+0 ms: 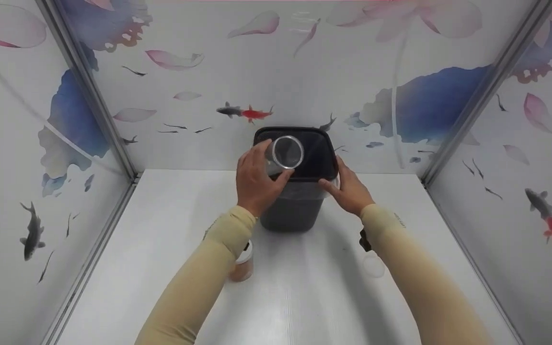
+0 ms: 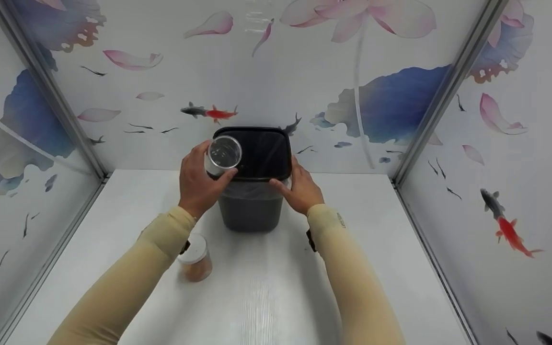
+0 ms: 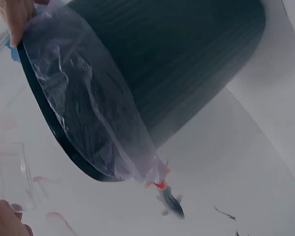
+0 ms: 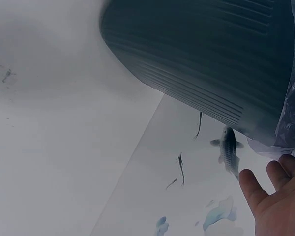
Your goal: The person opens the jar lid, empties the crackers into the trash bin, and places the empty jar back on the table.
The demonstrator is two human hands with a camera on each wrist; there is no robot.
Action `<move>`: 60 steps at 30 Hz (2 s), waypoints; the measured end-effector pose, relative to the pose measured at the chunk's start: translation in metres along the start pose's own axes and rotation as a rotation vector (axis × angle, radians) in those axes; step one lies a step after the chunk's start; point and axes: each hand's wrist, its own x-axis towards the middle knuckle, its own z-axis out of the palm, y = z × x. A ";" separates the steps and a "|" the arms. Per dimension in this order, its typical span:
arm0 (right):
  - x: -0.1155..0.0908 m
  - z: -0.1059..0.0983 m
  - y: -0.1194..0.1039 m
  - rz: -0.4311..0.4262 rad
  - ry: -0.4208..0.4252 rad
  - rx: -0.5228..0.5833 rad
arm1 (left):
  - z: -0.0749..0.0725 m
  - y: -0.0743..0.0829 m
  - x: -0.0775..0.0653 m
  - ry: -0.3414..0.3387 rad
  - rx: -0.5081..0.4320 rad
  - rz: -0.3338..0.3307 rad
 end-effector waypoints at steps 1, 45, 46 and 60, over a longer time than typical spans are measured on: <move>0.000 0.000 0.000 0.001 0.000 -0.001 | 0.001 0.003 -0.006 0.016 -0.029 0.007; -0.002 0.000 -0.001 0.009 -0.025 -0.014 | 0.111 0.062 -0.235 -0.688 -0.216 -0.432; -0.001 0.000 -0.001 0.006 -0.024 -0.014 | 0.112 0.062 -0.236 -0.686 -0.209 -0.436; 0.000 -0.002 -0.003 0.002 -0.034 -0.014 | 0.114 0.057 -0.235 -0.714 -0.222 -0.476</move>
